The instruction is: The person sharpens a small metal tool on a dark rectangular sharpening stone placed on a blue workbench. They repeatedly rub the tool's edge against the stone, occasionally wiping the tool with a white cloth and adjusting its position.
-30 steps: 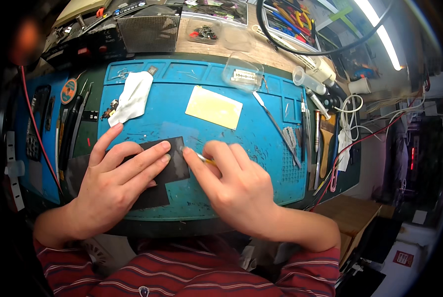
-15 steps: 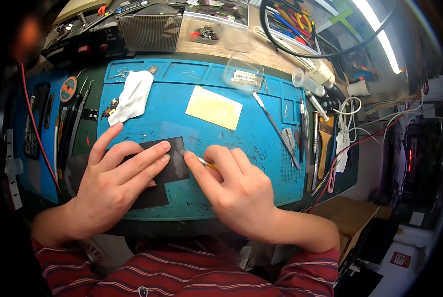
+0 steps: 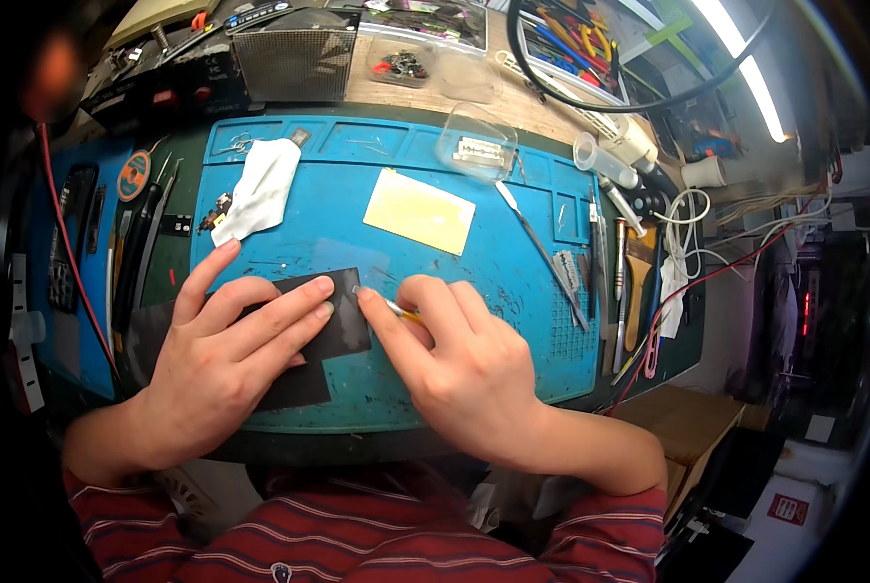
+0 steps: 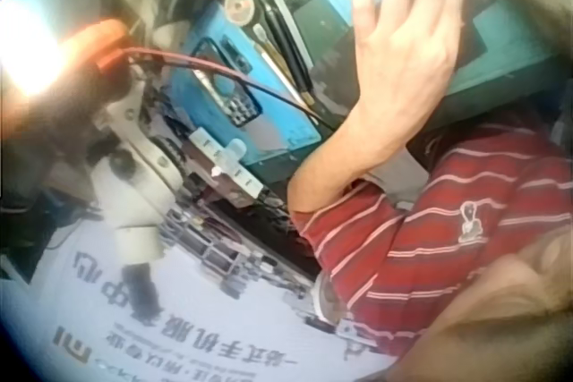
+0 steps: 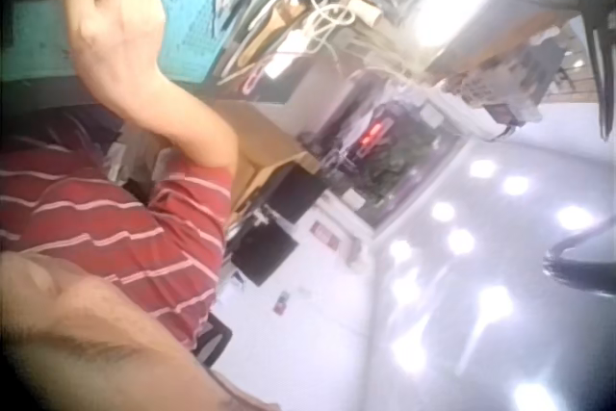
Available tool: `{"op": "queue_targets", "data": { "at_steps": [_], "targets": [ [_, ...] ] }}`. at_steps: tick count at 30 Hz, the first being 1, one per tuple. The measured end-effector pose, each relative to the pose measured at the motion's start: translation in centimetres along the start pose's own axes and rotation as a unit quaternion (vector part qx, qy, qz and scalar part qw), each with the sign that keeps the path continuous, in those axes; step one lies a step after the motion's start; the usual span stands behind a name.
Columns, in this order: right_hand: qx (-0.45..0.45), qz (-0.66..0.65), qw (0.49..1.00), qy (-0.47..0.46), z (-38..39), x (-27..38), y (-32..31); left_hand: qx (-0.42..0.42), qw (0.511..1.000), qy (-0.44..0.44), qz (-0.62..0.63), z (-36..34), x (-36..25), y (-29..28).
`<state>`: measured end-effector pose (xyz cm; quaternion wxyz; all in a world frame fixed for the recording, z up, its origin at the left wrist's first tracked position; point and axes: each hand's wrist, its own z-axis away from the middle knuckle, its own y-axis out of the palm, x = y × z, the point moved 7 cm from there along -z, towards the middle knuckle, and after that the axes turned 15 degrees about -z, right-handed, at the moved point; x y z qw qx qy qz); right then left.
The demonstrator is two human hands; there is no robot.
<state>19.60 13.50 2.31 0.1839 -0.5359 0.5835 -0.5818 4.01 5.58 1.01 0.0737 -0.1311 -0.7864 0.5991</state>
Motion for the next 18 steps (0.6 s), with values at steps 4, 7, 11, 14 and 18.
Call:
{"op": "queue_targets", "data": {
  "at_steps": [4, 7, 11, 14, 18],
  "targets": [
    [0.003, 0.010, 1.000, -0.010, -0.4, 0.1, -0.1, 0.004, 1.000, -0.002, 0.004, 0.1, 0.0, -0.1],
    [0.003, 0.015, 1.000, -0.015, -0.1, 0.1, -0.2, 0.001, 1.000, 0.006, 0.001, 0.0, -0.1, -0.1],
    [0.000, 0.005, 1.000, -0.024, -0.7, -0.1, 0.1, 0.003, 1.000, -0.001, 0.004, 0.1, 0.0, -0.1],
    [-0.004, 0.010, 1.000, -0.022, 0.2, -0.3, -0.3, 0.004, 1.000, -0.001, 0.003, 0.0, 0.0, -0.1],
    [-0.002, 0.003, 1.000, -0.013, -0.6, -0.1, -0.2, 0.005, 1.000, 0.004, 0.001, 0.1, 0.0, -0.2]
  ]
}}
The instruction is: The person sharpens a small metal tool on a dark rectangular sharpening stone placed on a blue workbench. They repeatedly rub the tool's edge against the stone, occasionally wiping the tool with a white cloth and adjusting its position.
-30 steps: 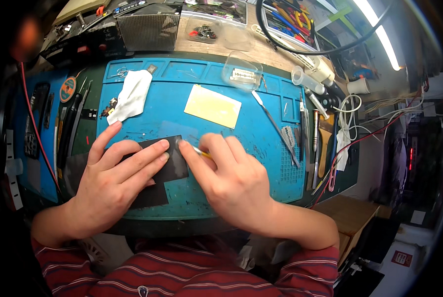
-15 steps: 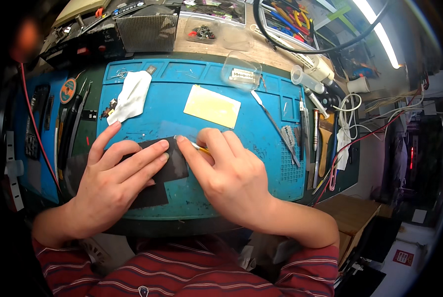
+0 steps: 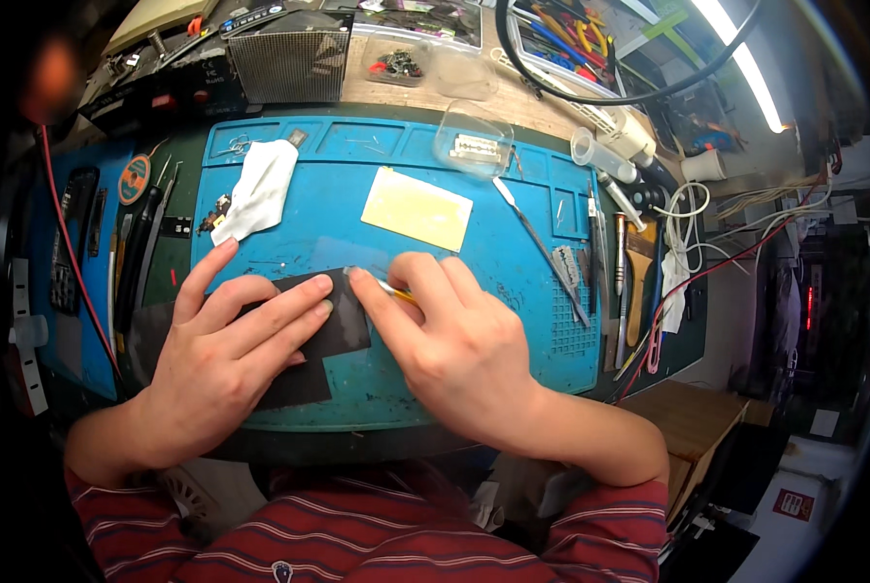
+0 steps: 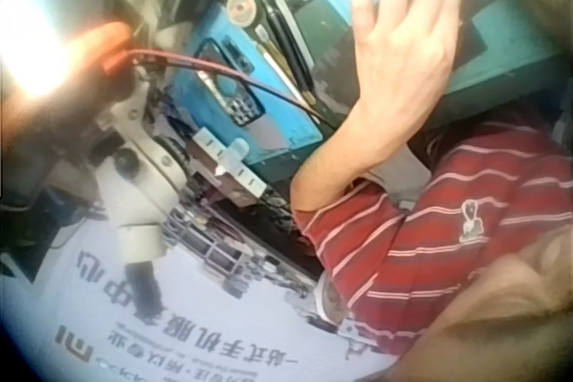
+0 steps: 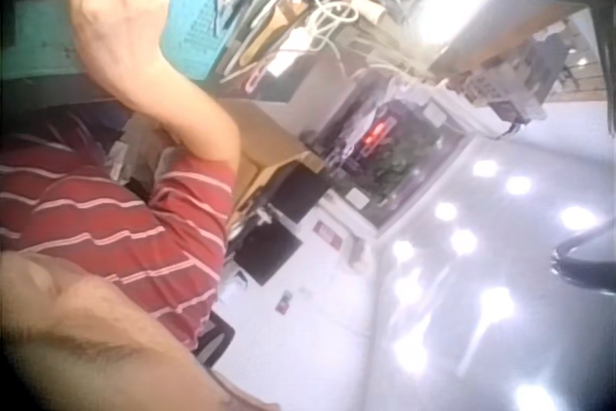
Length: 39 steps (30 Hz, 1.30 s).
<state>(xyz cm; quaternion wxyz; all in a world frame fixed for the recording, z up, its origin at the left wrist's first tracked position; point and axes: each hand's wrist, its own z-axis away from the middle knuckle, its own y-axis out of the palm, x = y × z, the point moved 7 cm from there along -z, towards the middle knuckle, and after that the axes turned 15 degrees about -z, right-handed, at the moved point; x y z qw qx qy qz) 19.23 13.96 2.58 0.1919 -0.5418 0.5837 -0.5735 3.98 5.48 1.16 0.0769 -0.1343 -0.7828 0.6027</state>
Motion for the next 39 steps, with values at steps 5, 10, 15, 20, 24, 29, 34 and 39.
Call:
{"op": "queue_targets", "data": {
  "at_steps": [5, 10, 15, 20, 24, 29, 34, 39],
  "targets": [
    [0.001, -0.007, 1.000, 0.014, -0.2, 0.1, -0.1, -0.002, 1.000, 0.001, -0.001, -0.1, 0.0, 0.0],
    [0.004, -0.006, 1.000, 0.012, 0.1, 0.0, -0.2, -0.003, 1.000, 0.002, 0.001, -0.1, -0.1, 0.0],
    [0.018, 0.015, 1.000, -0.015, -0.2, 0.0, -0.2, -0.001, 1.000, 0.001, 0.000, 0.0, 0.0, 0.0],
    [0.011, -0.019, 1.000, 0.008, -0.3, -0.1, -0.1, 0.002, 1.000, -0.002, 0.002, 0.0, 0.0, 0.0],
    [0.017, -0.015, 1.000, 0.014, 0.2, -0.3, -0.3, 0.004, 1.000, -0.006, 0.000, 0.0, 0.0, 0.0],
    [0.014, -0.023, 0.999, 0.026, 0.6, -0.5, -0.3, 0.001, 1.000, -0.004, -0.001, 0.0, 0.0, 0.1],
    [0.009, -0.013, 1.000, -0.002, 0.3, -0.4, -0.1, 0.003, 1.000, -0.009, 0.003, 0.1, 0.0, 0.1],
    [0.009, -0.013, 1.000, -0.003, -0.1, -0.2, -0.2, -0.001, 1.000, -0.004, 0.000, 0.1, -0.1, 0.2]
  ]
}}
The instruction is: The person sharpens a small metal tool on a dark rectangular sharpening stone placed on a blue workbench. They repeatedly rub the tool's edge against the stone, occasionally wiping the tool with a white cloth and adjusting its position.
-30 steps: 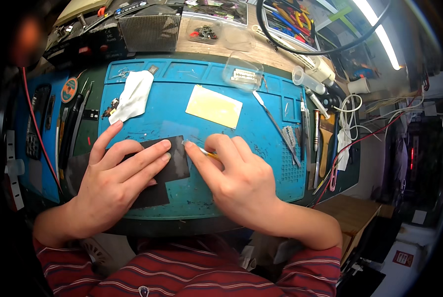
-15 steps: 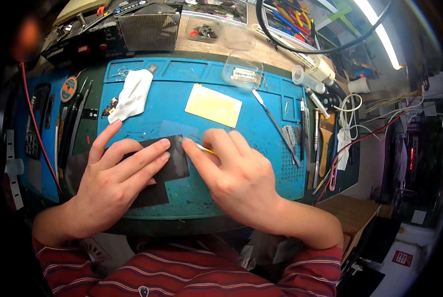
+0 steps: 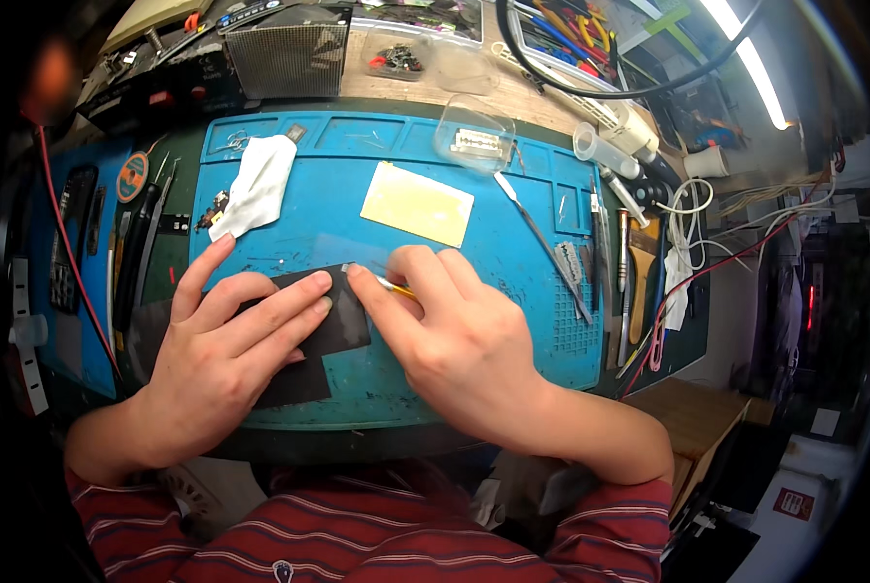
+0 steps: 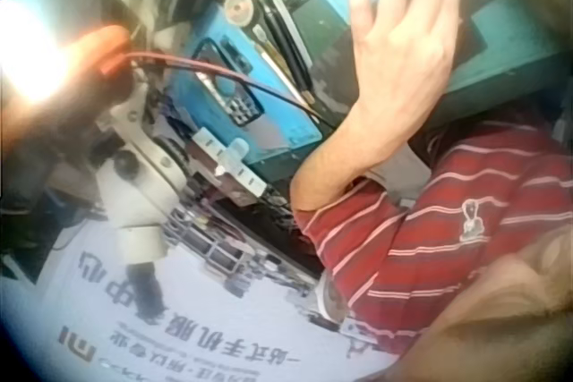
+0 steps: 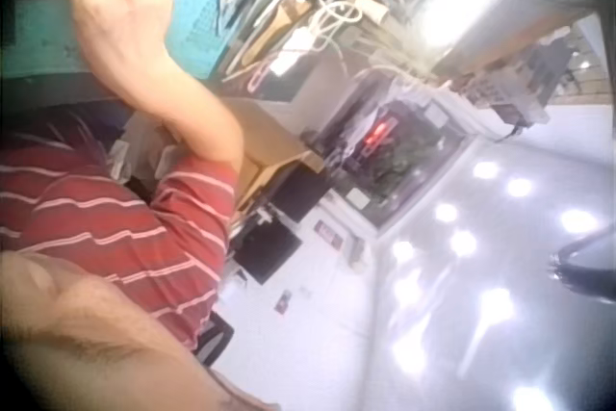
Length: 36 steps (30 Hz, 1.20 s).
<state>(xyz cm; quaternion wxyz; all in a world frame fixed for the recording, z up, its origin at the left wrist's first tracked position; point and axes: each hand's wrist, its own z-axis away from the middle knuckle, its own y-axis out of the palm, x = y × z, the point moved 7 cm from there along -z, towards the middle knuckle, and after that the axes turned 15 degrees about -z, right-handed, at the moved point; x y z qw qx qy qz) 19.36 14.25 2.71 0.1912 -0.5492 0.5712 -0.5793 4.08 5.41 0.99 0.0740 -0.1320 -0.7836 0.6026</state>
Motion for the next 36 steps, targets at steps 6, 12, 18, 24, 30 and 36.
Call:
{"op": "queue_targets", "data": {
  "at_steps": [6, 12, 18, 24, 30, 36],
  "targets": [
    [-0.001, -0.008, 1.000, 0.019, 0.6, 0.1, 0.0, 0.001, 1.000, -0.002, 0.000, 0.1, 0.0, 0.0],
    [0.000, -0.003, 1.000, 0.017, 0.8, 0.0, 0.1, 0.002, 1.000, -0.004, 0.000, -0.1, 0.2, -0.2],
    [0.003, 0.010, 1.000, 0.008, 1.0, 0.2, 0.2, -0.002, 1.000, -0.002, -0.001, -0.1, 0.2, -0.2],
    [0.010, -0.001, 1.000, 0.015, 1.4, 0.9, 0.2, -0.001, 1.000, -0.001, 0.001, 0.0, 0.2, -0.1],
    [0.012, 0.019, 1.000, 0.010, 1.3, 1.1, -0.1, 0.000, 1.000, 0.004, 0.002, -0.1, 0.2, -0.2],
    [0.014, 0.021, 1.000, 0.010, 1.5, 1.2, -0.1, -0.003, 1.000, 0.007, 0.004, -0.1, 0.1, -0.2]
  ]
}}
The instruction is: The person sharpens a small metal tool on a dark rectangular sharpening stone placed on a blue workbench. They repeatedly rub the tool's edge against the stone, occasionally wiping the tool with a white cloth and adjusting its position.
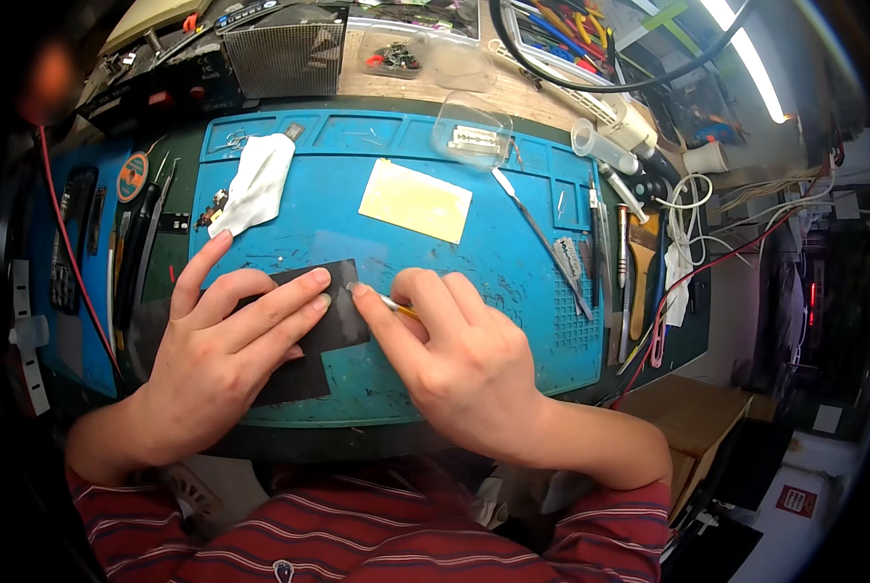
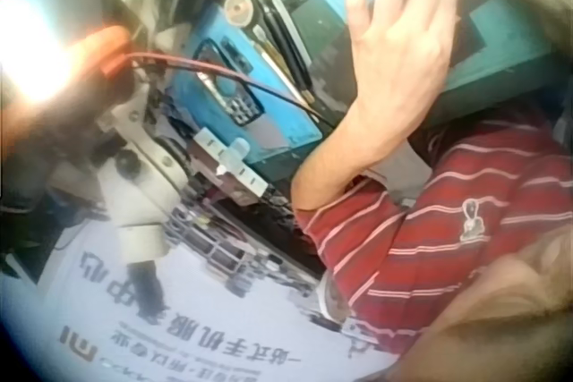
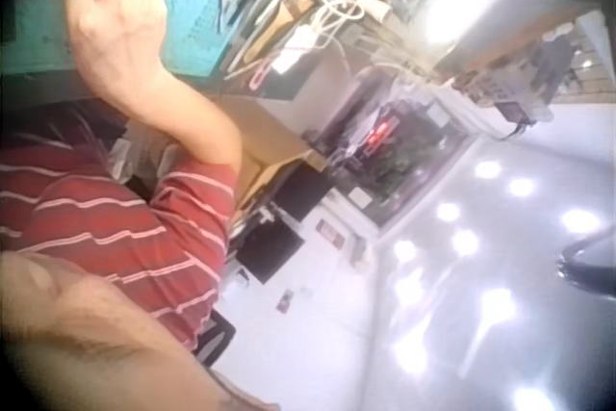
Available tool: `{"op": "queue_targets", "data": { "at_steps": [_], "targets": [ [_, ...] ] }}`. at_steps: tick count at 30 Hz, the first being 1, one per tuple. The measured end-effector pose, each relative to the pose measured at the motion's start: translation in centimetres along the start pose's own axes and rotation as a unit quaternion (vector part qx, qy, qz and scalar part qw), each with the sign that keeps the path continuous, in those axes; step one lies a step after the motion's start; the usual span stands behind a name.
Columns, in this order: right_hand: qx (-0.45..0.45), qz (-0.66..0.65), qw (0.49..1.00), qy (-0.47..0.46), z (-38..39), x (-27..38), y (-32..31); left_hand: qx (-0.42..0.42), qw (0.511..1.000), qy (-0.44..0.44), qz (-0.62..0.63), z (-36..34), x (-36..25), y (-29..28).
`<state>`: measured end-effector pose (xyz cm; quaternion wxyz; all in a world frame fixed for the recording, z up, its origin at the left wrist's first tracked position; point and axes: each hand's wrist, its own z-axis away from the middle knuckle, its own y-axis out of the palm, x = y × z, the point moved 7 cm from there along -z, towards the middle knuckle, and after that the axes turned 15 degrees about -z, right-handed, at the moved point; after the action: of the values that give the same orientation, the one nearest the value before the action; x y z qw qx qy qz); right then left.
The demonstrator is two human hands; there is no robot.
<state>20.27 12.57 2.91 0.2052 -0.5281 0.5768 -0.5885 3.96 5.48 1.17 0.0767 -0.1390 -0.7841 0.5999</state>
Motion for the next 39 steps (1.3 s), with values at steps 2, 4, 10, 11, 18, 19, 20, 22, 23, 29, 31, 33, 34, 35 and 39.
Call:
{"op": "queue_targets", "data": {
  "at_steps": [2, 4, 10, 11, 18, 19, 20, 22, 23, 29, 31, 33, 34, 35, 39],
  "targets": [
    [-0.004, -0.012, 1.000, -0.011, 0.5, 0.0, 0.3, -0.001, 1.000, -0.006, -0.001, 0.1, 0.1, 0.0],
    [-0.002, -0.010, 1.000, -0.008, 0.3, 0.1, 0.1, -0.002, 1.000, -0.002, -0.002, 0.0, -0.1, 0.0],
    [-0.004, -0.012, 1.000, -0.008, 0.5, 0.0, 0.3, 0.002, 1.000, -0.004, -0.001, 0.0, 0.0, 0.0],
    [-0.006, -0.011, 1.000, -0.007, 0.9, 0.1, 0.3, 0.003, 1.000, -0.007, -0.001, 0.1, 0.0, 0.0],
    [-0.012, -0.032, 0.999, 0.009, 0.5, -0.4, 0.5, 0.005, 1.000, -0.006, 0.000, -0.1, 0.1, 0.1],
    [-0.009, -0.030, 0.999, 0.011, -0.2, -0.2, 0.3, 0.005, 1.000, -0.002, 0.000, -0.2, 0.1, 0.0],
    [-0.007, -0.028, 0.999, 0.013, -0.5, 0.0, 0.2, 0.005, 1.000, -0.002, 0.001, -0.2, 0.1, 0.0],
    [-0.008, -0.023, 1.000, -0.002, -0.1, -0.1, 0.4, 0.005, 1.000, -0.008, 0.003, 0.1, 0.2, 0.1],
    [-0.007, -0.022, 1.000, -0.012, 0.0, -0.1, 0.5, 0.004, 1.000, -0.006, 0.001, 0.1, 0.2, 0.0],
    [-0.008, -0.016, 1.000, -0.011, -0.5, 0.0, 0.4, 0.002, 1.000, -0.002, 0.002, 0.0, 0.2, -0.1],
    [-0.004, -0.005, 1.000, -0.002, 0.8, 0.1, 0.3, 0.001, 1.000, -0.002, 0.002, -0.1, 0.1, -0.1],
    [0.003, -0.006, 1.000, -0.004, 0.7, 0.0, 0.4, 0.004, 1.000, -0.008, -0.001, 0.0, 0.1, 0.0],
    [0.002, -0.007, 1.000, -0.005, -0.1, 0.0, 0.3, 0.003, 1.000, -0.005, -0.001, -0.1, 0.1, 0.0],
    [0.001, -0.008, 1.000, -0.007, -0.6, 0.0, 0.2, 0.002, 1.000, -0.002, -0.001, -0.1, 0.1, -0.1],
    [-0.010, -0.023, 1.000, 0.005, 0.4, 0.0, 0.2, -0.001, 1.000, -0.005, -0.006, -0.1, 0.1, -0.1]
  ]
}}
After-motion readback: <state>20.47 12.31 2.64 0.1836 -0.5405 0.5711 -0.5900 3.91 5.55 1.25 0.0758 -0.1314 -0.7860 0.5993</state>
